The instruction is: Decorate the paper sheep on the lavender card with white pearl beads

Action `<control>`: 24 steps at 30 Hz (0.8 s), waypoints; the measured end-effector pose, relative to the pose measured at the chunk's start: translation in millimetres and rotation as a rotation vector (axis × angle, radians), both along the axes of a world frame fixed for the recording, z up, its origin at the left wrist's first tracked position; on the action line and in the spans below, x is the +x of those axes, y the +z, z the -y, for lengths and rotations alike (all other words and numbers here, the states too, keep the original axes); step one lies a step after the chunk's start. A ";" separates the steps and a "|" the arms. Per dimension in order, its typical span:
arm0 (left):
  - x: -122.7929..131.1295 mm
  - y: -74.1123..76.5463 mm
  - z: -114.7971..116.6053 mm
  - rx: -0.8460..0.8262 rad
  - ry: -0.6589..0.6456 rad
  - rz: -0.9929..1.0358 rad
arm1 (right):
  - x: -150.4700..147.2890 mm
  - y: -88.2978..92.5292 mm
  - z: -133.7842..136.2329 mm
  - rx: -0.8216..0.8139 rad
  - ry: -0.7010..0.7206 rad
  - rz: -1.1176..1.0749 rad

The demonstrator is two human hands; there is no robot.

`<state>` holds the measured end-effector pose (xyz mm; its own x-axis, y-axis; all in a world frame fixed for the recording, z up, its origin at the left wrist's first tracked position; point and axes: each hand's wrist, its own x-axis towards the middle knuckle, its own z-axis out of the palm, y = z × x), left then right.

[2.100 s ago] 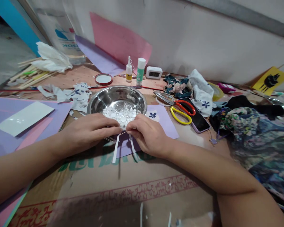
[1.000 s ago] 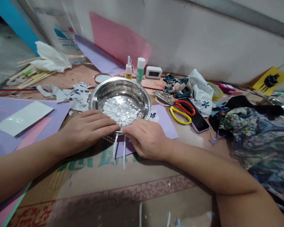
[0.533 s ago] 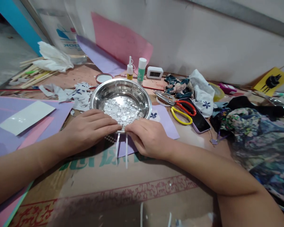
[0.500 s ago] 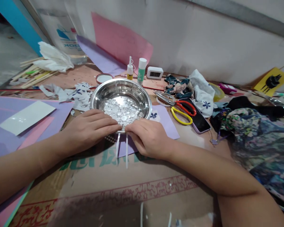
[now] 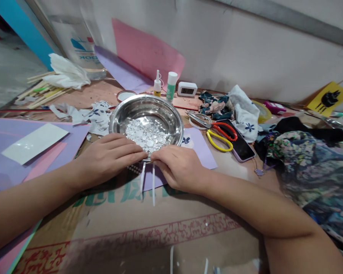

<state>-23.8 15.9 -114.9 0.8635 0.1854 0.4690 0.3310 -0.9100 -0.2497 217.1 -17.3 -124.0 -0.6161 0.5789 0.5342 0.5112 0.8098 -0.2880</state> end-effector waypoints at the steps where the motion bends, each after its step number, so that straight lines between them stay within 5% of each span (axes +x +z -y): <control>1: 0.0 0.2 0.1 0.002 -0.001 0.001 | 0.2 -0.2 -0.1 -0.003 -0.001 -0.012; 24: -0.4 -0.7 -0.3 0.023 0.008 -0.018 | -0.1 0.3 -0.5 -0.015 -0.005 0.000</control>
